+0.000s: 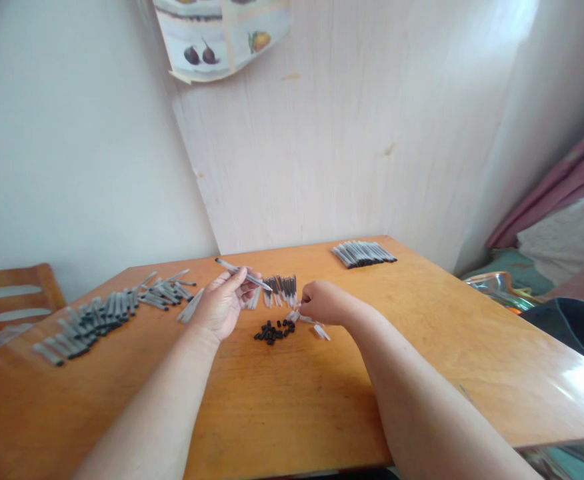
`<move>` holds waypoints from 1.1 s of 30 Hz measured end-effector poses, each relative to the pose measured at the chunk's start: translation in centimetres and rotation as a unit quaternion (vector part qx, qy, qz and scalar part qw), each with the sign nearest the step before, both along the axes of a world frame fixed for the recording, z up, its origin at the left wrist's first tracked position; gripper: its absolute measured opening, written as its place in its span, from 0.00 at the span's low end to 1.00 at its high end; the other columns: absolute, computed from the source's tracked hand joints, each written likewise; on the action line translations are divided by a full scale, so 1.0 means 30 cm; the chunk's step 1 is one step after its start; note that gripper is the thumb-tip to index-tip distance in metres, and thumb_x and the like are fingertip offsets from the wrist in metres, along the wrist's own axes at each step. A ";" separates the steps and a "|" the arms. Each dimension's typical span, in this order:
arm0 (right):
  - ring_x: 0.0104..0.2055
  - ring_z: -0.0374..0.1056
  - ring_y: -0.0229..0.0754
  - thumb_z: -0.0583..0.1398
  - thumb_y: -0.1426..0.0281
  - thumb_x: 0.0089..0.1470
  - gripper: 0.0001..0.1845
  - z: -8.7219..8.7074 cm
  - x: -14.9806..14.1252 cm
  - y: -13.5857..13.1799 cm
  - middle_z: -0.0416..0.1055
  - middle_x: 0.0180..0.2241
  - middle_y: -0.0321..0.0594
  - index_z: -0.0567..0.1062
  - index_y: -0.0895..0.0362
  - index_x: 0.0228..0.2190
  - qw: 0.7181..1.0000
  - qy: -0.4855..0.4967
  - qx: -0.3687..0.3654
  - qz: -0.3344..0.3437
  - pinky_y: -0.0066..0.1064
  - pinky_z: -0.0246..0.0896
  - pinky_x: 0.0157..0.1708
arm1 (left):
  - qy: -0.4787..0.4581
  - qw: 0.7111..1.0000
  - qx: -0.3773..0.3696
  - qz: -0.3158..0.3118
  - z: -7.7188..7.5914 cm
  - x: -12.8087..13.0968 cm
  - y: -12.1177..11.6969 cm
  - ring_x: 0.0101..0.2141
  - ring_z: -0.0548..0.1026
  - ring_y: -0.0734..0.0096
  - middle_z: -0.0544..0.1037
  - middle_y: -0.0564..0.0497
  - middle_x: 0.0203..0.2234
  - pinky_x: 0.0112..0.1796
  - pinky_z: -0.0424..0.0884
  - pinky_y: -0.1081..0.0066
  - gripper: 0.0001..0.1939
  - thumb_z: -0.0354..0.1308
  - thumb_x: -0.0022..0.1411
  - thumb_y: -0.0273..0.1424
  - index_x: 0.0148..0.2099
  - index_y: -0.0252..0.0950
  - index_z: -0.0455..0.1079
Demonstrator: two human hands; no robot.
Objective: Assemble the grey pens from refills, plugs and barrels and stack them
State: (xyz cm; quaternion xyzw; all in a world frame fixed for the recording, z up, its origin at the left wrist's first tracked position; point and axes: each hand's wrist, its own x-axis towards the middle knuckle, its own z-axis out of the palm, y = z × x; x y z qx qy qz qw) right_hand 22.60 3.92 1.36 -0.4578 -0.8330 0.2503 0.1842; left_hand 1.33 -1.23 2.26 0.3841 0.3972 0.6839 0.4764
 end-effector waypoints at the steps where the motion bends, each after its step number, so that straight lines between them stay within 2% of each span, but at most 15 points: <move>1: 0.18 0.55 0.33 0.63 0.67 0.40 0.09 0.006 0.012 -0.004 0.66 0.15 0.33 0.71 0.57 0.16 1.000 -0.025 -0.007 0.012 0.28 0.43 0.20 | 0.005 1.000 0.000 0.001 0.000 0.000 0.000 0.33 0.77 0.68 0.80 0.44 0.34 0.33 0.65 0.72 0.14 0.66 0.51 0.37 0.37 0.33 0.72; 5: 0.16 0.55 0.33 0.65 0.69 0.34 0.11 0.033 0.036 -0.028 0.65 0.13 0.34 0.69 0.56 0.12 0.995 -0.094 -0.027 0.030 0.28 0.43 0.19 | 0.016 1.000 0.001 0.001 -0.002 -0.001 0.002 0.32 0.77 0.69 0.80 0.45 0.34 0.32 0.64 0.73 0.14 0.65 0.52 0.37 0.37 0.34 0.72; 9: 0.16 0.56 0.34 0.68 0.72 0.25 0.12 0.040 0.032 -0.041 0.63 0.11 0.33 0.68 0.56 0.08 0.992 -0.125 -0.024 -0.002 0.29 0.46 0.20 | 0.016 1.000 -0.008 0.001 0.000 -0.002 0.001 0.32 0.77 0.70 0.80 0.45 0.33 0.31 0.64 0.73 0.14 0.66 0.51 0.38 0.37 0.34 0.72; 17: 0.17 0.59 0.37 0.64 0.76 0.28 0.09 0.029 0.015 -0.052 0.64 0.12 0.35 0.69 0.56 0.10 0.986 -0.162 -0.029 0.013 0.30 0.48 0.21 | 0.015 1.000 -0.008 0.002 0.004 0.001 -0.001 0.29 0.76 0.72 0.80 0.45 0.32 0.30 0.63 0.74 0.13 0.66 0.51 0.37 0.36 0.34 0.72; 22: 0.19 0.59 0.35 0.61 0.72 0.39 0.05 0.030 0.028 -0.035 0.68 0.16 0.35 0.71 0.56 0.16 0.995 -0.065 -0.028 0.076 0.28 0.46 0.20 | 0.010 1.000 0.006 0.000 0.002 -0.006 0.000 0.31 0.76 0.71 0.80 0.45 0.32 0.30 0.63 0.75 0.13 0.65 0.52 0.36 0.37 0.33 0.72; 26: 0.21 0.61 0.34 0.61 0.71 0.42 0.03 0.028 0.005 -0.026 0.69 0.19 0.35 0.74 0.57 0.24 0.994 0.089 -0.057 0.011 0.25 0.50 0.19 | -0.016 1.000 0.014 -0.001 0.005 -0.011 0.001 0.30 0.75 0.72 0.80 0.46 0.30 0.30 0.65 0.74 0.13 0.66 0.51 0.35 0.36 0.33 0.72; 29: 0.21 0.62 0.33 0.60 0.73 0.44 0.04 0.029 -0.029 -0.032 0.70 0.20 0.36 0.74 0.58 0.28 0.956 0.257 -0.142 -0.009 0.25 0.57 0.20 | -0.039 0.999 0.022 0.001 0.009 -0.012 0.002 0.28 0.75 0.74 0.79 0.47 0.29 0.31 0.66 0.74 0.12 0.67 0.50 0.34 0.36 0.33 0.72; 33: 0.23 0.66 0.33 0.62 0.74 0.47 0.02 0.027 -0.066 -0.047 0.74 0.25 0.42 0.74 0.60 0.26 0.850 0.452 -0.271 -0.008 0.24 0.65 0.26 | -0.054 0.998 0.028 0.009 0.010 -0.014 0.004 0.30 0.76 0.73 0.80 0.46 0.31 0.33 0.69 0.73 0.12 0.66 0.51 0.32 0.36 0.32 0.71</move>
